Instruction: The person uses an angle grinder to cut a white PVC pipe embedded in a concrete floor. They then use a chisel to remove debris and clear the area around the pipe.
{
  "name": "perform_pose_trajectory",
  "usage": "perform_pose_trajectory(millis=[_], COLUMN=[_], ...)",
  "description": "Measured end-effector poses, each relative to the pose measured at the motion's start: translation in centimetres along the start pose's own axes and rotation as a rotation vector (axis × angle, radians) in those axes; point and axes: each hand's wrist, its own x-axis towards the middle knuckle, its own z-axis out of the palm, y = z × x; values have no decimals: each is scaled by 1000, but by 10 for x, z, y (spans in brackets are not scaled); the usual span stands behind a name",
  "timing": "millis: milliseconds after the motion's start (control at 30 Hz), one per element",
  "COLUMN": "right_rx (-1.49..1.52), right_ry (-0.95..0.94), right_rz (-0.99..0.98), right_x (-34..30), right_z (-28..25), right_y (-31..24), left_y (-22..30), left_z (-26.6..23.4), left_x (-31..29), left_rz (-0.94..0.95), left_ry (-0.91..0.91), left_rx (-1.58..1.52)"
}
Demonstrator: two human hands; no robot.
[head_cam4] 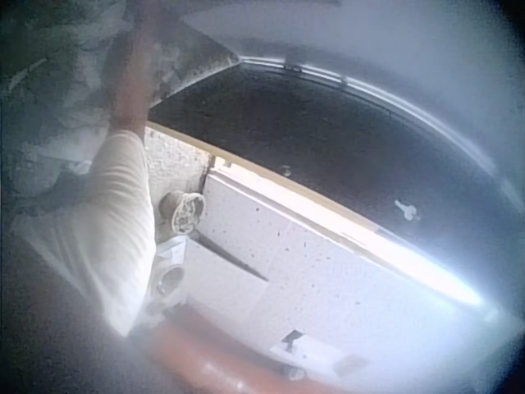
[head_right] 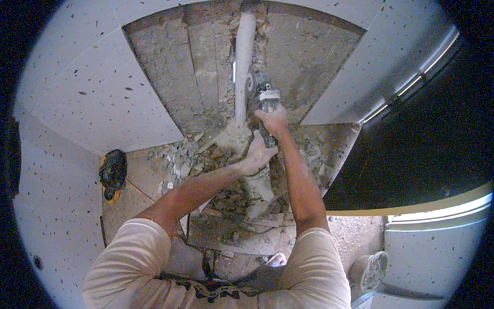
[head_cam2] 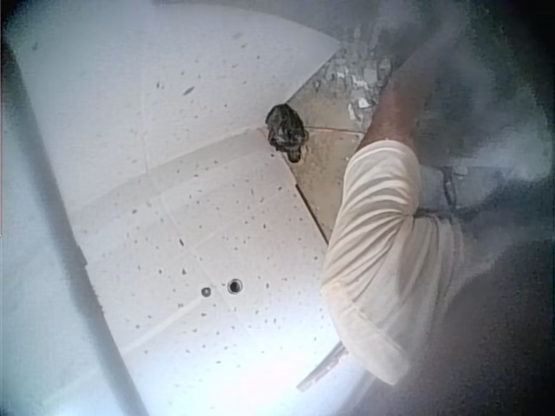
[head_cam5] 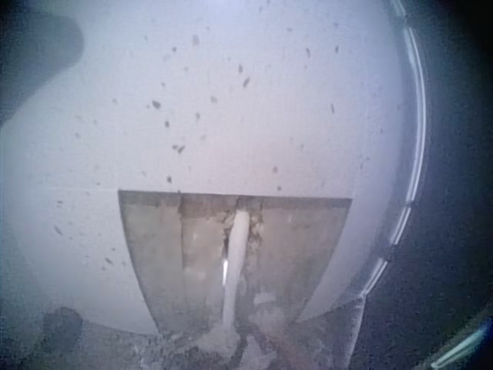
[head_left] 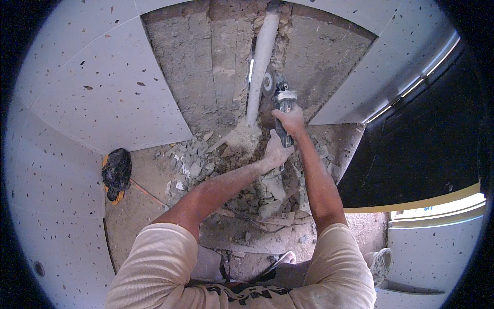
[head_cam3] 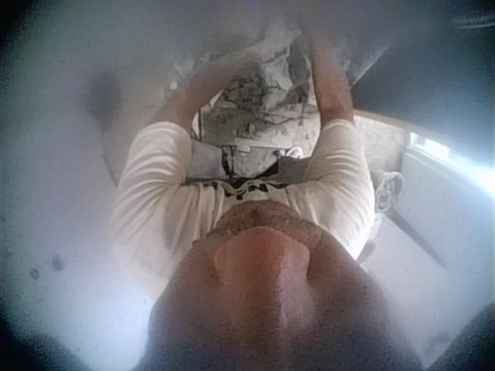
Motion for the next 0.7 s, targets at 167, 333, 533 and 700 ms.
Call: perform_pose_trajectory(millis=[167, 333, 533, 700], right_rx=[22, -19, -36, 16], right_ry=[-50, -50, -63, -52], right_rz=[45, 64, 45, 51], right_x=[-4, -4, -11, -9], right_z=[-3, -5, -3, -3], right_y=[-5, -1, -13, -6], left_y=[6, 4, 1, 5], left_z=[-6, -3, -8, -7], left_x=[-4, -6, -9, -8], left_rz=[-31, -20, -15, -72], left_ry=[-60, -49, -59, -93], left_rx=[-38, -25, -40, 17])
